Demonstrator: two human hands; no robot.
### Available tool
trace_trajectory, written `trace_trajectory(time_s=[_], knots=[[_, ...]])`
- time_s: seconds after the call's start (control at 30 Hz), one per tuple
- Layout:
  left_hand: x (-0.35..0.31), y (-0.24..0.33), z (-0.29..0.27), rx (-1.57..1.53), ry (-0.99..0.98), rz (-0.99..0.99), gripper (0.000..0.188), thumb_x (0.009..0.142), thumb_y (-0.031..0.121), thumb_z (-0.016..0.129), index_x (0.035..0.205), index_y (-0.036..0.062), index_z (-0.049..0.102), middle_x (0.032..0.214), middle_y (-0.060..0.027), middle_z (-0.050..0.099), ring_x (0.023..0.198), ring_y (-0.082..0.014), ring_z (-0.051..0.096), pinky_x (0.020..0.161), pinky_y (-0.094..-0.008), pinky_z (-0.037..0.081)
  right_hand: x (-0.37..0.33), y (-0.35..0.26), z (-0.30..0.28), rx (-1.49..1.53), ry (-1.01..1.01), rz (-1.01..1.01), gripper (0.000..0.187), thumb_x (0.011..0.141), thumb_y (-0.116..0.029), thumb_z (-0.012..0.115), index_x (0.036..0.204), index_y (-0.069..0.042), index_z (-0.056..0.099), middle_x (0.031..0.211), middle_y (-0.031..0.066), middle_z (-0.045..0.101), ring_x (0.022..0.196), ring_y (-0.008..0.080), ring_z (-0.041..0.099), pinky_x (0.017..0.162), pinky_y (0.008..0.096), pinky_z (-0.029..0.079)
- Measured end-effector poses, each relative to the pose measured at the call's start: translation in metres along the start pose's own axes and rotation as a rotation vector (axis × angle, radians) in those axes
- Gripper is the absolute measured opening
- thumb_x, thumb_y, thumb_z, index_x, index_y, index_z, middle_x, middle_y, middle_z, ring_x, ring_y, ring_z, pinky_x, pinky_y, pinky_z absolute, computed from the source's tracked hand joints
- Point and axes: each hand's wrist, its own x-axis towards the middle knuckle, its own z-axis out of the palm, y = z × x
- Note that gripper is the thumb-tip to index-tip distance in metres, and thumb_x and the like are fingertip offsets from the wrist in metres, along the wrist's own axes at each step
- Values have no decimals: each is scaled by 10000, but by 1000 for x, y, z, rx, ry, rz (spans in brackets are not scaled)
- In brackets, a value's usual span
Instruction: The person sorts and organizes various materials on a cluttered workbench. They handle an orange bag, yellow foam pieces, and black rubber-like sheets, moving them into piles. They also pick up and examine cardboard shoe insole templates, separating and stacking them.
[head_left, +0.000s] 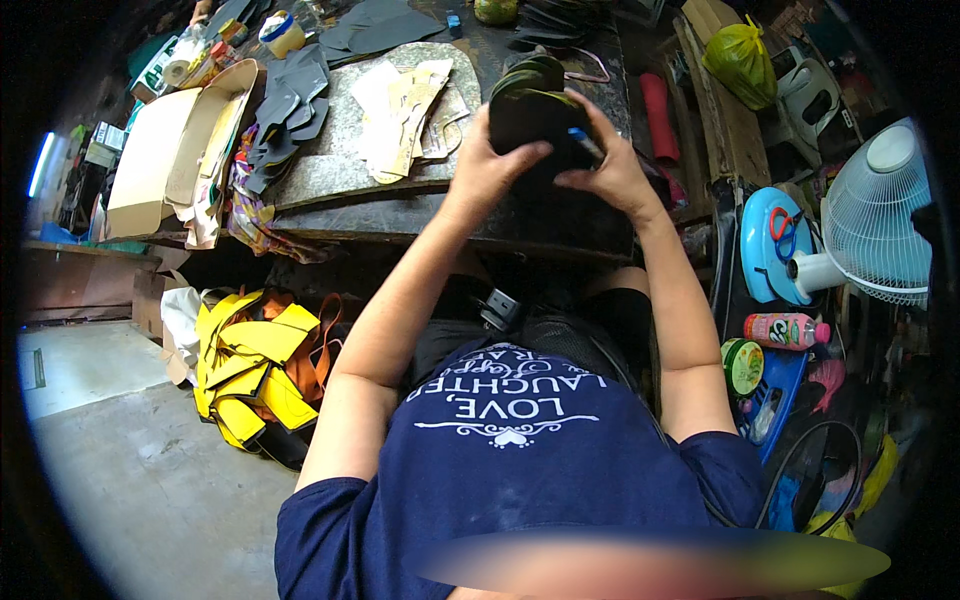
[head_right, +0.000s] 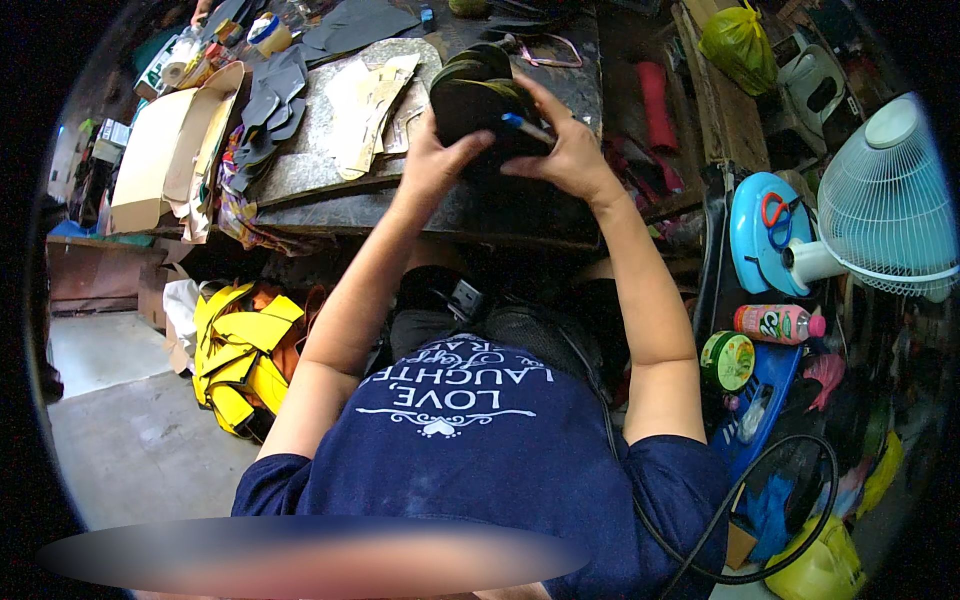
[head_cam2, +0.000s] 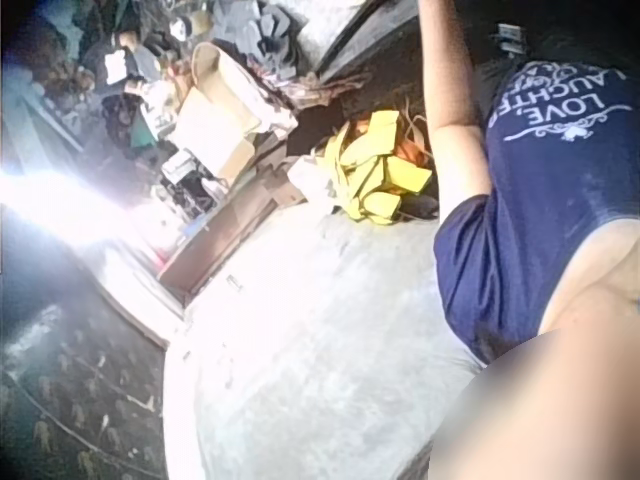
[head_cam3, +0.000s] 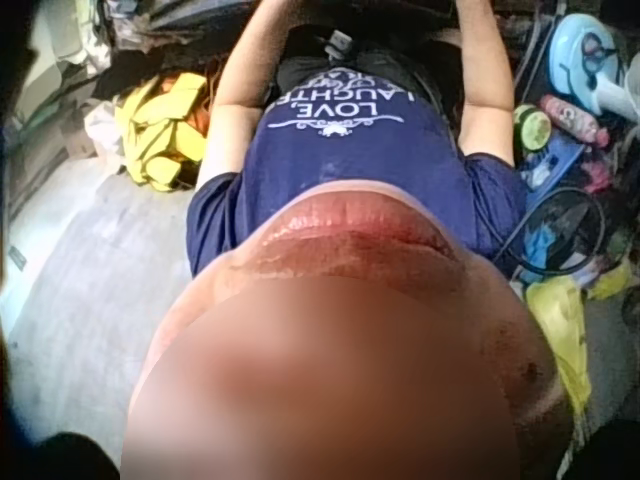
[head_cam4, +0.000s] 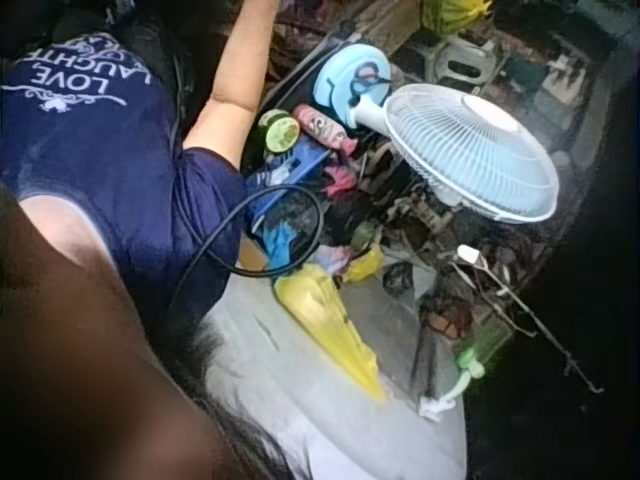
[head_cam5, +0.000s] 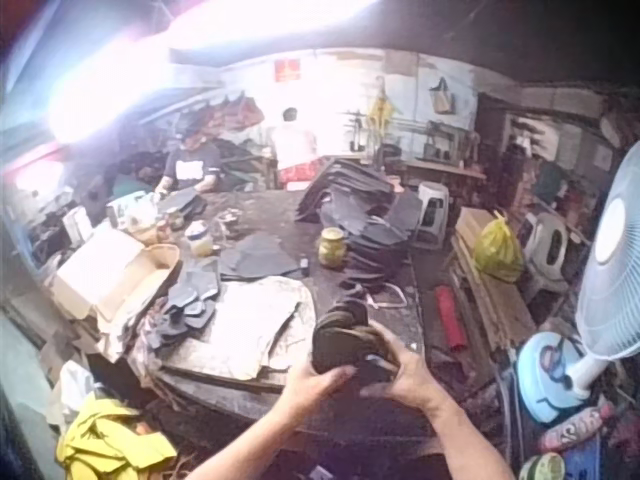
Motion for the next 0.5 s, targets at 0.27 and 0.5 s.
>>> trace_trajectory(time_s=[0.27,0.5], knots=[[-23,-9,12,297,171,166,489,742,136,760,1145,7,514,1039,-166,576,984,-299,565,900,-363,439,-18,7,13,-423,87,-2,836,678,-177,818,1384,-95,376,1190,195,608,1105,342,591,938,394,470],[-4,-1,10,280,211,140,718,861,222,673,1402,-38,279,1282,-250,448,1206,-327,460,1016,-393,369,19,6,-13,259,61,340,578,744,-55,737,1248,76,488,1078,174,646,988,202,610,891,320,474]])
